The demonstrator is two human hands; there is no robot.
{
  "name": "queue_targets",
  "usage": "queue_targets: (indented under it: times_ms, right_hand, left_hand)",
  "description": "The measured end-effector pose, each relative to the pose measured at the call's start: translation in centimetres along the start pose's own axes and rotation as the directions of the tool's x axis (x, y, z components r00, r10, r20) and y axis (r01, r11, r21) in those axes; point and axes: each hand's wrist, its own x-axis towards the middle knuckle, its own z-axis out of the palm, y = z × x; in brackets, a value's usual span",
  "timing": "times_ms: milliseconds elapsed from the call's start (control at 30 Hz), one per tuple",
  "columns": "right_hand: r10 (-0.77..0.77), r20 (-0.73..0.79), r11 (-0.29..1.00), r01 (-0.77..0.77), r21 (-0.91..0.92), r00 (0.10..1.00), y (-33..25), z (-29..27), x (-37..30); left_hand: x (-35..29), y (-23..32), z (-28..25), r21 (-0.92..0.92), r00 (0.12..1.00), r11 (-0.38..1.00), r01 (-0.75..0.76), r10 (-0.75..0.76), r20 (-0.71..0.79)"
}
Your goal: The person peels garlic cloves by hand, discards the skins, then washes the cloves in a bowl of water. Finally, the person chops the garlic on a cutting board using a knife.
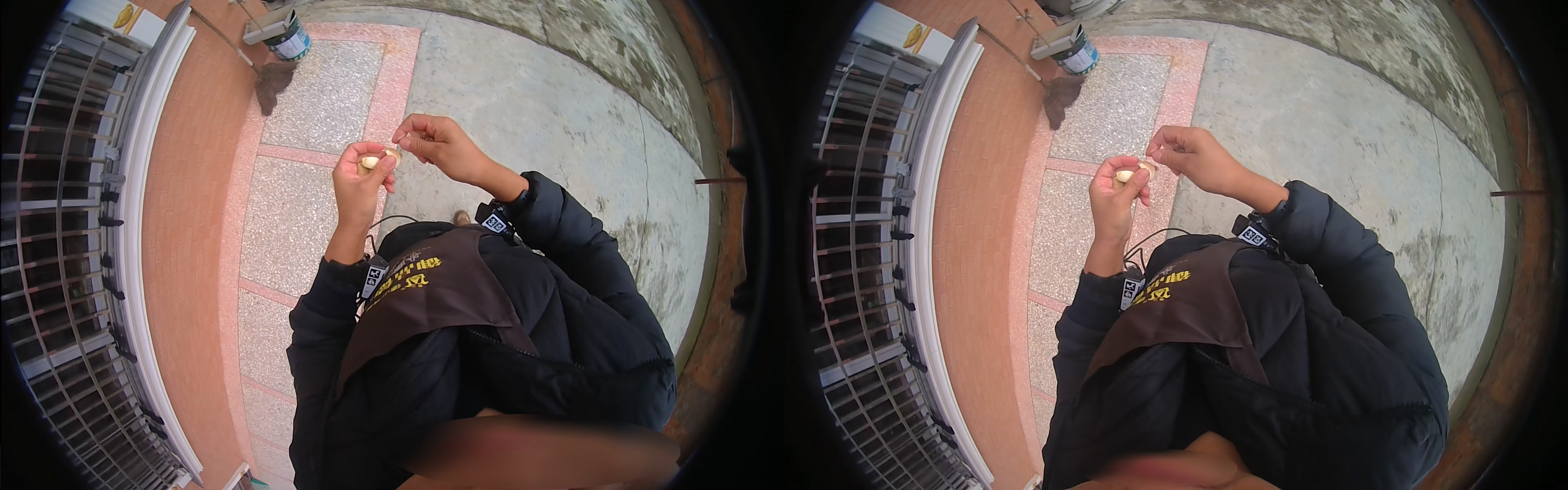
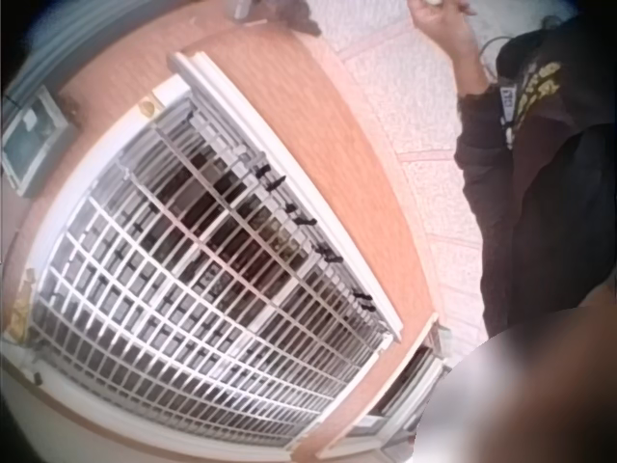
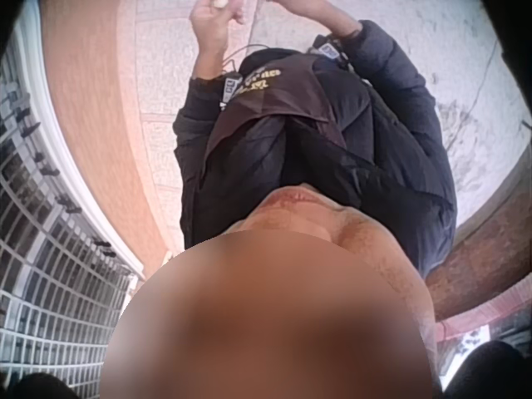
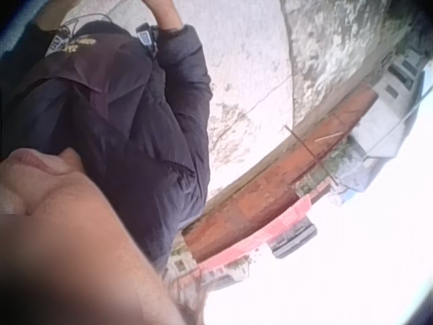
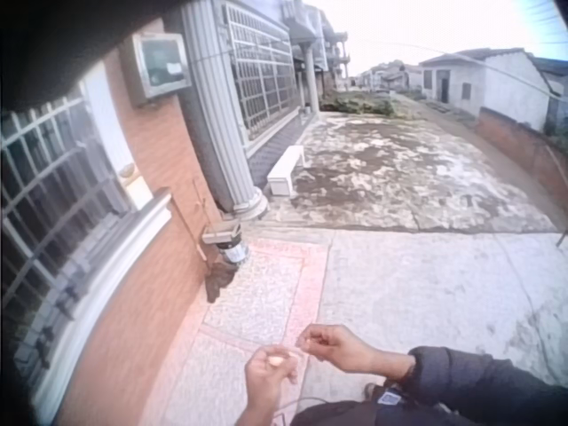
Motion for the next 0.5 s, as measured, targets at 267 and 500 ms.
queue_targets:
  times_ms: [267, 500]
  right_hand:
    - [-0.066, 0.062, 0.868, 0.088, -0.489, 0.996, -0.2, 0.3, -1.2]
    - [-0.104, 0.237, 0.735, 0.235, -0.636, 0.966, -1.0, 0.9, -1.2]
  left_hand:
    - [-0.5, -0.8, -0.7, 0.224, 0.989, 0.971, 0.087, -0.110, 0.095]
    - [-0.9, -0.4, -1.0, 0.424, 0.958, 0.897, 0.129, -0.223, 0.181]
